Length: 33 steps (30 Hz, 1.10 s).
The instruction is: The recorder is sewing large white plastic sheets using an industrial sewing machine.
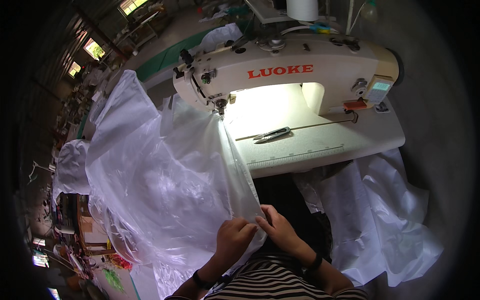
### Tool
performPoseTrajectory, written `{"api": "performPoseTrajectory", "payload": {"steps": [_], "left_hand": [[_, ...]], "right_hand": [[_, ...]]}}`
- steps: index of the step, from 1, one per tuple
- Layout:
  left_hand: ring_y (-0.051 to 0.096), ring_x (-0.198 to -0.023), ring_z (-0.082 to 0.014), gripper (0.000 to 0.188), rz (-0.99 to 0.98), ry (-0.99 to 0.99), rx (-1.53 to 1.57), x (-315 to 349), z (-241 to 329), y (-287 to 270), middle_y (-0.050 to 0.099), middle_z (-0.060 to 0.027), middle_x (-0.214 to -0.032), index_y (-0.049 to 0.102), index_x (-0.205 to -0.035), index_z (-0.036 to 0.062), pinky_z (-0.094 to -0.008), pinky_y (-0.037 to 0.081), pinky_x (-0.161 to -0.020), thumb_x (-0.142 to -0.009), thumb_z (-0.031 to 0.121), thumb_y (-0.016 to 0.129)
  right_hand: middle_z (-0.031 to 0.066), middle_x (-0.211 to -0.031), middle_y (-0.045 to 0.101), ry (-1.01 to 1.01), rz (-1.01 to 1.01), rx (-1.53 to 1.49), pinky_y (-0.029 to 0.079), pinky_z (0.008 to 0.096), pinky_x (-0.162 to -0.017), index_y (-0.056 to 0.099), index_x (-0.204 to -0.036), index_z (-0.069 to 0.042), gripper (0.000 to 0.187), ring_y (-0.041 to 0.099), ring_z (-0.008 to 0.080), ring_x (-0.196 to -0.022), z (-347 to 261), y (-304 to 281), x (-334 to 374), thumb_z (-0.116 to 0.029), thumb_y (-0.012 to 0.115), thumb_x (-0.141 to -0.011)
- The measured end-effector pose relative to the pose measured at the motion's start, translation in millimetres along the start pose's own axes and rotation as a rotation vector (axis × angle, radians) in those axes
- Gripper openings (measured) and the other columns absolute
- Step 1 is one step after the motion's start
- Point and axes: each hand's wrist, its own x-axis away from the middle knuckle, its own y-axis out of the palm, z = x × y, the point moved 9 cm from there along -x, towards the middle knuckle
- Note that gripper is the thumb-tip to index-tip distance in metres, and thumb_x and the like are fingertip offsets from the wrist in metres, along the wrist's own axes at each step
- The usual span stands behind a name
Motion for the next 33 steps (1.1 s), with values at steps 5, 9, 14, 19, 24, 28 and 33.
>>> {"api": "performPoseTrajectory", "payload": {"steps": [5, 9, 14, 19, 24, 28, 33], "left_hand": [[0.065, -0.076, -0.0233, 0.006, -0.223, 0.120, 0.041, -3.3, 14.0, 20.4, 0.061, -0.0043, -0.079, 0.067, -0.085, 0.0096, -0.0390, 0.050, -0.067, -0.081, 0.011, 0.071], [0.069, -0.088, -0.0276, 0.013, -0.012, 0.038, 0.039, -12.9, -22.6, -31.1, 0.069, -0.0079, -0.092, 0.069, -0.091, 0.0084, -0.0388, 0.055, -0.075, -0.081, 0.013, 0.077], [0.044, -0.139, -0.0375, 0.061, 0.098, -0.368, -0.250, -29.6, -138.4, -80.4, 0.046, -0.0122, -0.153, 0.044, -0.147, 0.0098, -0.0574, 0.032, -0.115, -0.093, 0.022, 0.068], [0.034, -0.148, -0.0362, 0.057, -0.114, -0.437, -0.501, -35.6, -199.1, -67.8, 0.040, 0.0022, -0.159, 0.041, -0.152, 0.0170, -0.0676, 0.022, -0.116, -0.099, 0.025, 0.059], [0.032, -0.149, -0.0358, 0.054, -0.061, -0.455, -0.456, -51.3, -226.0, -79.8, 0.039, -0.0001, -0.160, 0.041, -0.152, 0.0172, -0.0697, 0.020, -0.115, -0.100, 0.025, 0.057], [0.032, -0.149, -0.0344, 0.055, -0.062, -0.464, -0.459, -79.8, -250.6, -83.6, 0.038, -0.0015, -0.160, 0.039, -0.153, 0.0174, -0.0710, 0.021, -0.114, -0.102, 0.027, 0.055], [0.031, -0.150, -0.0329, 0.055, -0.072, -0.536, -0.452, -112.9, -295.6, -83.2, 0.037, -0.0005, -0.161, 0.038, -0.153, 0.0177, -0.0702, 0.018, -0.116, -0.102, 0.032, 0.053]], "right_hand": [[0.0206, -0.101, 0.071, -0.135, 0.110, 0.461, 0.056, 0.0412, -0.076, 0.039, -0.146, 0.003, 0.054, 0.071, 0.0332, -0.087, -23.2, 5.7, -24.0, -0.015, 0.057, -0.098], [0.0165, -0.083, 0.068, -0.294, 0.141, 0.964, 0.055, 0.0406, -0.053, 0.036, -0.150, 0.004, 0.063, 0.068, 0.0329, -0.060, -44.8, 22.2, -16.7, -0.004, 0.055, -0.091], [0.0086, -0.072, 0.062, -0.286, 0.095, 1.190, 0.053, 0.0326, -0.044, 0.037, -0.149, 0.007, 0.065, 0.063, 0.0212, -0.049, -49.4, 47.5, -6.4, -0.004, 0.056, -0.088], [0.0101, -0.066, 0.062, -0.208, -0.076, 1.104, 0.052, 0.0348, -0.043, 0.034, -0.148, 0.011, 0.067, 0.065, 0.0221, -0.050, -39.0, 71.5, -19.2, -0.001, 0.055, -0.086], [0.0093, -0.064, 0.064, -0.309, 0.029, 1.141, 0.054, 0.0362, -0.044, 0.042, -0.144, 0.011, 0.064, 0.067, 0.0238, -0.052, -57.5, 73.5, -54.4, -0.003, 0.057, -0.084], [0.0112, -0.065, 0.066, -0.304, 0.047, 1.150, 0.054, 0.0373, -0.048, 0.044, -0.141, 0.013, 0.058, 0.068, 0.0267, -0.055, -74.2, 65.9, -96.1, -0.002, 0.055, -0.086], [0.0176, -0.071, 0.069, -0.265, 0.015, 1.073, 0.055, 0.0458, -0.054, 0.040, -0.141, 0.015, 0.053, 0.069, 0.0350, -0.061, -88.4, 59.0, -152.7, -0.001, 0.049, -0.091]]}}
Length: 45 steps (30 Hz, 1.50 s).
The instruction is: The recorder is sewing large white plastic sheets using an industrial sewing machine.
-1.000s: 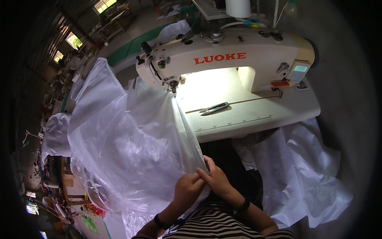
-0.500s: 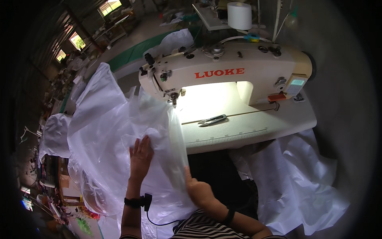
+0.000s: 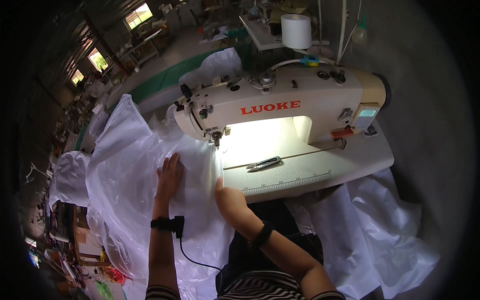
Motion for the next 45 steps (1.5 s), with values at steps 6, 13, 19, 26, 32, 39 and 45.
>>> {"api": "performPoseTrajectory", "payload": {"steps": [6, 13, 19, 26, 32, 39, 45], "left_hand": [[0.033, -0.149, -0.0317, 0.057, 0.045, 0.031, 0.019, -46.9, -11.1, -0.7, 0.038, -0.0012, -0.161, 0.038, -0.153, 0.0174, -0.0675, 0.020, -0.117, -0.100, 0.032, 0.055], [0.038, -0.144, -0.0342, 0.055, 0.143, 0.087, 0.147, 45.6, -27.9, -40.7, 0.042, -0.0087, -0.157, 0.046, -0.148, 0.0139, -0.0609, 0.030, -0.114, -0.098, 0.031, 0.061], [0.034, -0.146, -0.0376, 0.056, 0.076, 0.026, 0.075, 82.1, -44.5, -30.6, 0.041, -0.0085, -0.158, 0.047, -0.148, 0.0152, -0.0651, 0.030, -0.111, -0.098, 0.038, 0.060], [0.025, -0.150, -0.0388, 0.058, 0.145, -0.071, -0.033, 69.4, -84.2, -18.8, 0.035, -0.0064, -0.161, 0.045, -0.150, 0.0171, -0.0701, 0.022, -0.115, -0.098, 0.039, 0.059], [0.031, -0.148, -0.0357, 0.057, 0.151, -0.076, -0.017, 71.9, -86.8, -22.3, 0.039, -0.0078, -0.159, 0.046, -0.149, 0.0148, -0.0673, 0.026, -0.114, -0.098, 0.036, 0.060], [0.033, -0.148, -0.0332, 0.061, 0.120, 0.093, 0.127, 108.8, -18.2, -21.7, 0.041, -0.0085, -0.157, 0.044, -0.149, 0.0154, -0.0651, 0.026, -0.115, -0.094, 0.030, 0.067], [0.037, -0.145, -0.0331, 0.054, 0.164, -0.026, 0.007, 111.6, -15.2, -49.5, 0.045, -0.0080, -0.154, 0.050, -0.145, 0.0145, -0.0656, 0.027, -0.115, -0.094, 0.022, 0.066]], "right_hand": [[0.0212, -0.076, 0.070, 0.072, -0.012, 0.055, 0.055, 0.0452, -0.059, 0.039, -0.142, 0.013, 0.055, 0.071, 0.0362, -0.069, 7.5, -5.2, -57.3, -0.008, 0.052, -0.094], [0.0114, -0.084, 0.064, -0.028, 0.199, -0.660, 0.054, 0.0365, -0.069, 0.024, -0.149, 0.003, 0.076, 0.067, 0.0264, -0.072, 13.1, -8.9, 68.7, -0.021, 0.070, -0.094], [0.0127, -0.102, 0.069, 0.094, -0.273, -0.985, 0.056, 0.0347, -0.082, 0.056, -0.124, 0.003, 0.037, 0.069, 0.0218, -0.096, -4.4, 92.3, 117.4, -0.027, 0.060, -0.102], [0.0090, -0.096, 0.068, 0.475, -0.687, -1.551, 0.058, 0.0337, -0.082, 0.056, -0.114, -0.002, 0.027, 0.070, 0.0200, -0.086, 50.4, 94.6, 192.9, -0.026, 0.046, -0.109], [0.0089, -0.108, 0.067, 0.144, -0.237, -1.158, 0.050, 0.0288, -0.095, 0.056, -0.122, 0.002, 0.036, 0.064, 0.0174, -0.106, 80.4, 74.4, 170.9, -0.031, 0.053, -0.107], [0.0037, -0.106, 0.068, 0.378, -0.183, -1.279, 0.049, 0.0247, -0.089, 0.058, -0.126, 0.002, 0.040, 0.060, 0.0089, -0.099, 43.8, 66.1, 140.7, -0.031, 0.059, -0.104], [0.0140, -0.082, 0.069, 0.209, 0.139, -0.893, 0.053, 0.0323, -0.068, 0.045, -0.144, 0.002, 0.044, 0.067, 0.0177, -0.074, 31.6, 14.7, 156.9, -0.013, 0.053, -0.103]]}}
